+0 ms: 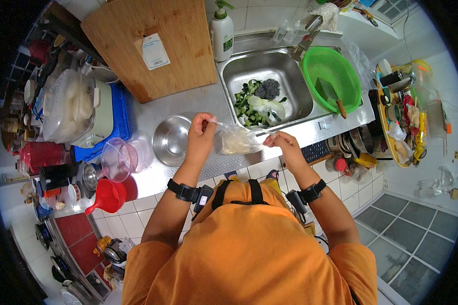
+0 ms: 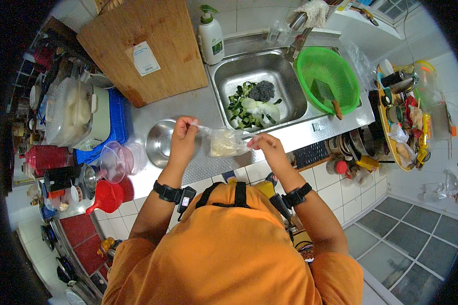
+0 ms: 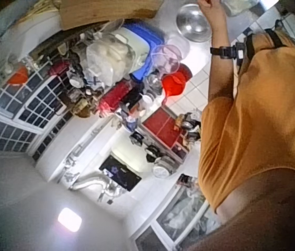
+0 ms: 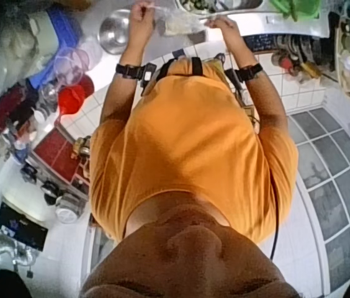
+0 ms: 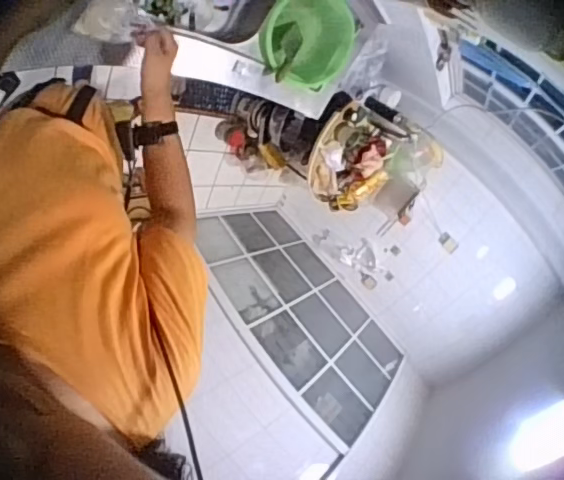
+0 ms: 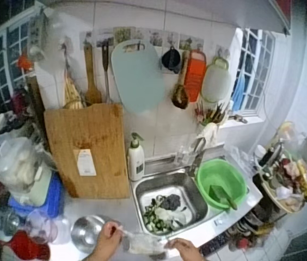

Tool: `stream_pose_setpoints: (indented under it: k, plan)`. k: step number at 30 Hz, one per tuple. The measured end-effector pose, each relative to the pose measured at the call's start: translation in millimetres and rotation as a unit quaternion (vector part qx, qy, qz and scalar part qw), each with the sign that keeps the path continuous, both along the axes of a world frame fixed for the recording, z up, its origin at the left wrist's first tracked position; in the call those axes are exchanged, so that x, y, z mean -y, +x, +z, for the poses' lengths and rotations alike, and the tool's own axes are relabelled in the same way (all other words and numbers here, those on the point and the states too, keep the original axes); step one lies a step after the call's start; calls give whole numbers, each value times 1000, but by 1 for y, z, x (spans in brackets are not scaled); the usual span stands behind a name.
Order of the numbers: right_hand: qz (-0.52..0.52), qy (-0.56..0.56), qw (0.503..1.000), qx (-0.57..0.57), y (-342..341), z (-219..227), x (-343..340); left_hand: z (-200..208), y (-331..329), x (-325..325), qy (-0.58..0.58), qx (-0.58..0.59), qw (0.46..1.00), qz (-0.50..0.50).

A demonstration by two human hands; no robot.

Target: The person washes a knife in a sink, removes a block of tofu from a plastic package, places it into a small metal bowl, and cuts the tofu into rectangular pieces using the knife.

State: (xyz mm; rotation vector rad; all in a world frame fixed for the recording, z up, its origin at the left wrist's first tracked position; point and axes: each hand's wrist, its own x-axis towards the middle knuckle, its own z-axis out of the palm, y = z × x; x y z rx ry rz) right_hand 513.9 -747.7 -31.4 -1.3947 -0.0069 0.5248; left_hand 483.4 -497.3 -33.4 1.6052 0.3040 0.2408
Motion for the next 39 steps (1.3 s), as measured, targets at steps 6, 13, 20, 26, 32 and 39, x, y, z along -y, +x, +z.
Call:
stream_pose_setpoints:
  k: [6,13,20,26,32,39]
  plan:
    - [133,-100,974,154,-11,28,3,26,3,-2,-60,-1,998,3]
    - [280,-139,931,187,-25,51,27,77,4,2,-251,-144,957,-37]
    - [284,-85,953,64,-9,36,39,113,6,26,-244,-140,957,-75]
    - [126,25,989,-79,21,-13,23,154,2,51,-326,-123,937,-20]
    - [236,190,915,-265,53,-3,-4,197,20,85,-301,-71,944,-111]
    - [261,243,913,-199,74,61,-2,224,36,135,-237,-98,949,-181]
